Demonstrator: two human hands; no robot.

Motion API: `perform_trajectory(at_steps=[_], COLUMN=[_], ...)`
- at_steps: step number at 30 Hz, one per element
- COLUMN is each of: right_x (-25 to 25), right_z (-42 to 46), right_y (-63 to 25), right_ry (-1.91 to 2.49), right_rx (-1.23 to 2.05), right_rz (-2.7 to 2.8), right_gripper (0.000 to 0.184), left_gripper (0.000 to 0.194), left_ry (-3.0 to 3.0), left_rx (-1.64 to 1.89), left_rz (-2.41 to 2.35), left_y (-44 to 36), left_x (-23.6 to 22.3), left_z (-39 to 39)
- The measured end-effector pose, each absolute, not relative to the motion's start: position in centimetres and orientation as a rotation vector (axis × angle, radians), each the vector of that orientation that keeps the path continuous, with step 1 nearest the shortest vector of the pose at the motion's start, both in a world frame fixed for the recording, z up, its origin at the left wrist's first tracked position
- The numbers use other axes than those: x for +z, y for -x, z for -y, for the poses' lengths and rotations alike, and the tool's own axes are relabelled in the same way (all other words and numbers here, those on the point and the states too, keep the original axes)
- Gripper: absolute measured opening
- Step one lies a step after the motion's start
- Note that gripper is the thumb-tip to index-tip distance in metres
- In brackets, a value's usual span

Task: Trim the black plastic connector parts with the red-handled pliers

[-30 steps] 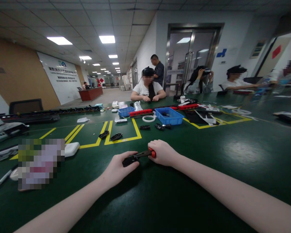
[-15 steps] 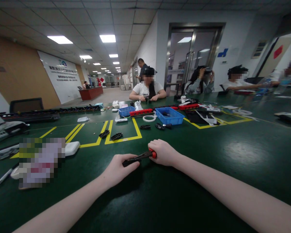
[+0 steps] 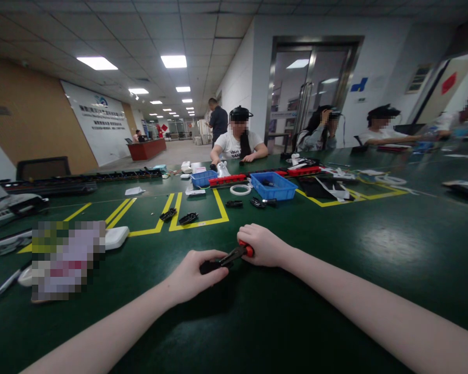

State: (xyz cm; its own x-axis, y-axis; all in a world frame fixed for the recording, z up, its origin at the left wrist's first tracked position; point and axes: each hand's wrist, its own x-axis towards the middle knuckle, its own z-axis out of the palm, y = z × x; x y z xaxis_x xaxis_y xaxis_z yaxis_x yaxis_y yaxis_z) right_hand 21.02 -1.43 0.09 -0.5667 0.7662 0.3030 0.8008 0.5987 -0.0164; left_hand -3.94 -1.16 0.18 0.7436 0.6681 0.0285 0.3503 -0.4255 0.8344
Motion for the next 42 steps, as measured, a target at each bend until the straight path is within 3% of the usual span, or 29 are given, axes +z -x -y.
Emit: perform_trajectory(at_steps=[23, 42], right_x=[-0.3, 0.25], right_z=[1.46, 1.33], right_y=[-21.21, -20.98], right_ry=[1.138, 1.122], right_rx=[-0.279, -0.119], right_rz=[2.526, 2.558], right_gripper=[0.007, 0.017], left_gripper=[0.044, 0.038], left_ry=[-1.955, -2.054], left_rx=[0.413, 0.466], left_rz=[-0.654, -0.695], left_y=[4.08, 4.15], left_x=[0.76, 0.71], left_z=[1.57, 1.38])
